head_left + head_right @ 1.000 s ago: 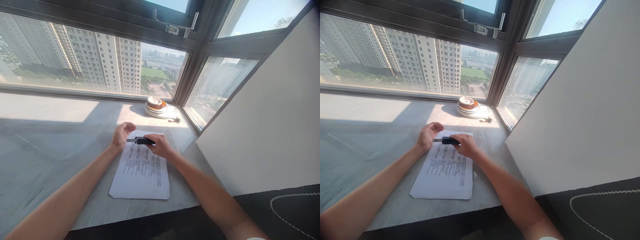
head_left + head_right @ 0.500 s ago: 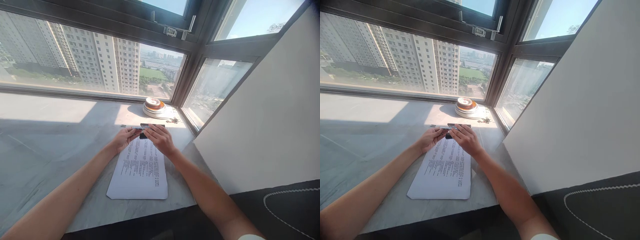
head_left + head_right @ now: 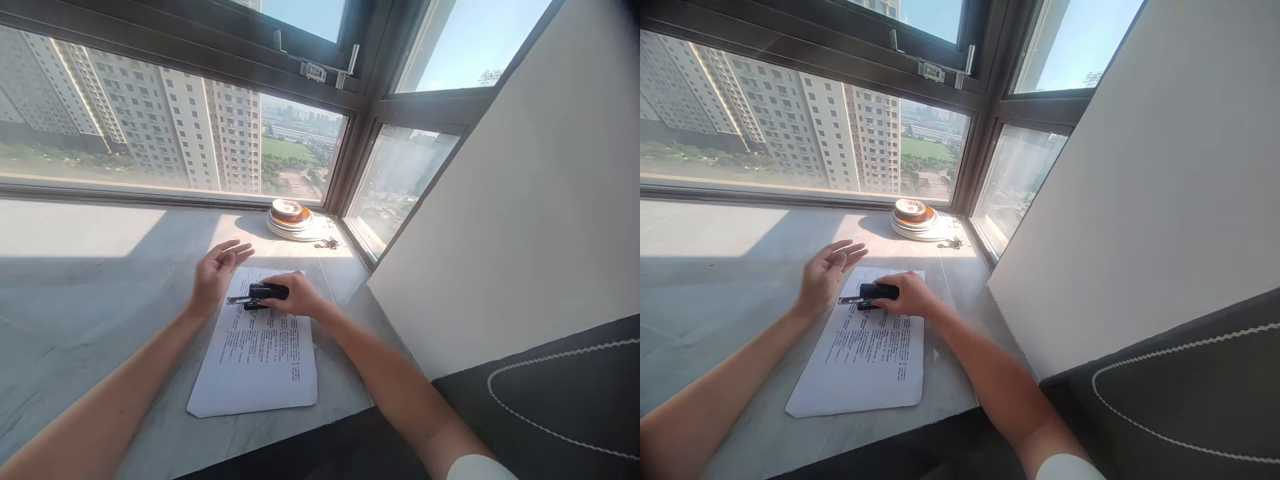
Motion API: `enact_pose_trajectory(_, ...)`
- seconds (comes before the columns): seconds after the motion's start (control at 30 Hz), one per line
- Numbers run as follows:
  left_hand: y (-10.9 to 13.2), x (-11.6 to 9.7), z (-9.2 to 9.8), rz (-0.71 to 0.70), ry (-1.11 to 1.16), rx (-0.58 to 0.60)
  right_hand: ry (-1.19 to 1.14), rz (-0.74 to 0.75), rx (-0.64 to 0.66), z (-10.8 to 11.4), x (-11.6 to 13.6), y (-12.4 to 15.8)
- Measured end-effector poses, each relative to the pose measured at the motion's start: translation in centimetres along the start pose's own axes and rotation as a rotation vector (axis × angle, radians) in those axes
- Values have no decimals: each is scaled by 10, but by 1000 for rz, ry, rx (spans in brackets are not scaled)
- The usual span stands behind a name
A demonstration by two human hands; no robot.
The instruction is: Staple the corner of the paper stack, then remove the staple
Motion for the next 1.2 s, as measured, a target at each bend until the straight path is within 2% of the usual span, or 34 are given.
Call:
enact_pose_trajectory(0.07, 5, -19, -4, -225, -283, 65, -35, 22, -142, 18, 3, -4)
enact_pose_trajectory(0.13, 16, -37, -13, -510, -491, 137, -53, 57, -316, 37, 7, -4)
enact_pose_trajectory(0.23, 38, -55, -31, -841, -565, 251, -69, 175, -412, 46, 20, -1)
enact_pose_trajectory(0.3, 48, -61, -40, -950, -573, 305, -96, 258, -418, 46, 29, 2)
enact_pose_trajectory(0.43, 57, -71, -46, -1030, -579, 288, -180, 335, -392, 42, 37, 4)
enact_pose_trajectory(0.6, 59, -72, -44, -1027, -582, 254, -208, 280, -410, 40, 38, 5)
enact_pose_trajectory(0.67, 55, -71, -39, -1009, -592, 204, -201, 225, -445, 46, 33, 3)
enact_pose_trajectory(0.73, 45, -67, -29, -950, -636, 116, -185, 146, -499, 62, 19, 0)
enact_pose_trajectory(0.8, 27, -56, -12, -824, -751, -24, -136, -2, -567, 87, -10, -3)
enact_pose_trajectory(0.87, 7, -36, 11, -635, -917, -155, -32, -274, -637, 117, -56, 1)
enact_pose_trajectory(0.93, -9, -9, 31, -443, -1055, -190, 141, -618, -590, 136, -108, 15)
enact_pose_trajectory(0.97, -15, 4, 40, -363, -1094, -183, 176, -696, -561, 143, -125, 21)
enact_pose_trajectory(1.07, -22, 32, 52, -230, -1119, -120, 242, -819, -462, 150, -159, 34)
enact_pose_trajectory(1.13, -22, 39, 53, -216, -1110, -81, 282, -836, -413, 147, -167, 37)
enact_pose_trajectory(1.2, -21, 39, 51, -223, -1113, -62, 318, -811, -391, 145, -165, 35)
Point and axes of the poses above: each hand's wrist, its own y-axis away from the middle knuckle, its own z-axis out of the back of the hand, x = y × z, the point moved 10 cm from there along -y, towards the middle knuckle, and after that the axes turned 11 degrees about -x, right-handed, at the moved point
